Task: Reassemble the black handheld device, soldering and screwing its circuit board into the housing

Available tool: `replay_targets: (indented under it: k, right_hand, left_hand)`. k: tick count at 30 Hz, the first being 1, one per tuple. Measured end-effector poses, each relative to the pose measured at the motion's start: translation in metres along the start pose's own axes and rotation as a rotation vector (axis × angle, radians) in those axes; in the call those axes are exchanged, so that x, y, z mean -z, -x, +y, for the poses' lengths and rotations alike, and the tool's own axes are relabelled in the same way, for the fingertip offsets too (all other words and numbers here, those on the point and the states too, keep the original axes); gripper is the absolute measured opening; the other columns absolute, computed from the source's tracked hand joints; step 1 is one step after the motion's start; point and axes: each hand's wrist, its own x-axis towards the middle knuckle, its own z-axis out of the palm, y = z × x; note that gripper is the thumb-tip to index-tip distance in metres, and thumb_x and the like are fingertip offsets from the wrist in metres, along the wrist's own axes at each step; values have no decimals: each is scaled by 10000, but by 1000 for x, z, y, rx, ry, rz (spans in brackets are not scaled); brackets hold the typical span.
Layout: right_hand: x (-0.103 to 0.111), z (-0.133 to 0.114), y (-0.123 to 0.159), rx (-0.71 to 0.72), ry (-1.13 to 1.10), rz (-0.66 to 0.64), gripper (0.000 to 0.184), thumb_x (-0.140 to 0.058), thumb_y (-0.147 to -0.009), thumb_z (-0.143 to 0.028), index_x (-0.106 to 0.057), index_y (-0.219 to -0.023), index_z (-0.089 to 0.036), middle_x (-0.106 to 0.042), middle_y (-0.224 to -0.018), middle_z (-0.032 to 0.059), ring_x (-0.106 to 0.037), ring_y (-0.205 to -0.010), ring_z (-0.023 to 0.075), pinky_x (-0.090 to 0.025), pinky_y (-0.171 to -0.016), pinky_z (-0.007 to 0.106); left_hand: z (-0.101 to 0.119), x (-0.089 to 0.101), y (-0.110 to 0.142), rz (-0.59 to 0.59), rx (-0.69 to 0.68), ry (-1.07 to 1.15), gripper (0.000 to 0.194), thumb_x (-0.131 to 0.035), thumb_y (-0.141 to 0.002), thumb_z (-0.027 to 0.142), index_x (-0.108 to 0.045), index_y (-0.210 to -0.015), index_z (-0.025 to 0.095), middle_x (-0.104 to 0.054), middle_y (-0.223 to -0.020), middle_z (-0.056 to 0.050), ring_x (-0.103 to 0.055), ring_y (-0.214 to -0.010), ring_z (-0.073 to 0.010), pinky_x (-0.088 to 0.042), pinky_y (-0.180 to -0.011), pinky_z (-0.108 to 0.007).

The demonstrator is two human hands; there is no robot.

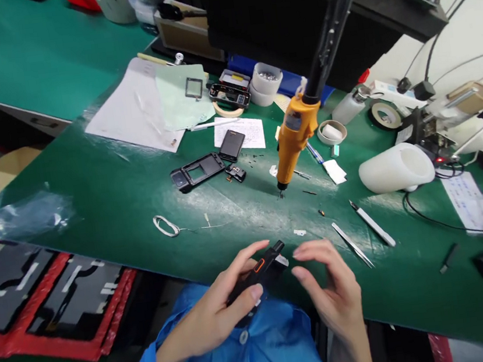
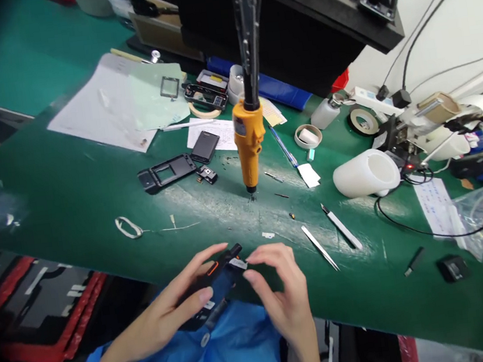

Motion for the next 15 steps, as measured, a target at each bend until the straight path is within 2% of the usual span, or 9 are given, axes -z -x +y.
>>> replay_targets:
  k: [5,9,13,15]
  right_hand:
    - [1,-8,-8,-22,-29,-128,49,-704,-1081,-246,-677,-1051,-274,-743,-956,-17,-690,-911,153,-524,-843,281]
    - [5,-7,-7,-39,-41,-198,102,-665,-1098,-226,-630,-1010,-263,-710,-918,-15,-651,-864,156,-501,-801,294]
    - [4,-8,-4,-6,-11,-209,128,-603,-1123,-222,-594,-1000,-254,-684,-904,-4,-627,-858,164,-477,-803,319]
    - [2,-7,-1,-3,-24,-174,138,-580,-1133,-236,-584,-995,-251,-664,-896,-1,-613,-855,163,-470,-801,323]
  left_hand:
    - [-3,1,6,-18,-19,-272,611,-588,-1114,572,-495,-1693,400,-543,-1738,-24,-592,-1547,-306,-511,-1276,-422]
    - [-1,2,6,-54,-44,-347,574,-602,-1113,542,-524,-1670,425,-547,-1733,15,-580,-1562,-273,-474,-1302,-385]
    - [-3,3,0,-88,3,-244,603,-634,-1091,562,-544,-1661,389,-583,-1705,-22,-597,-1541,-299,-506,-1276,-397]
    - [-2,2,-4,-133,37,-82,632,-653,-1079,574,-547,-1659,345,-662,-1618,-65,-705,-1400,-293,-573,-1199,-376]
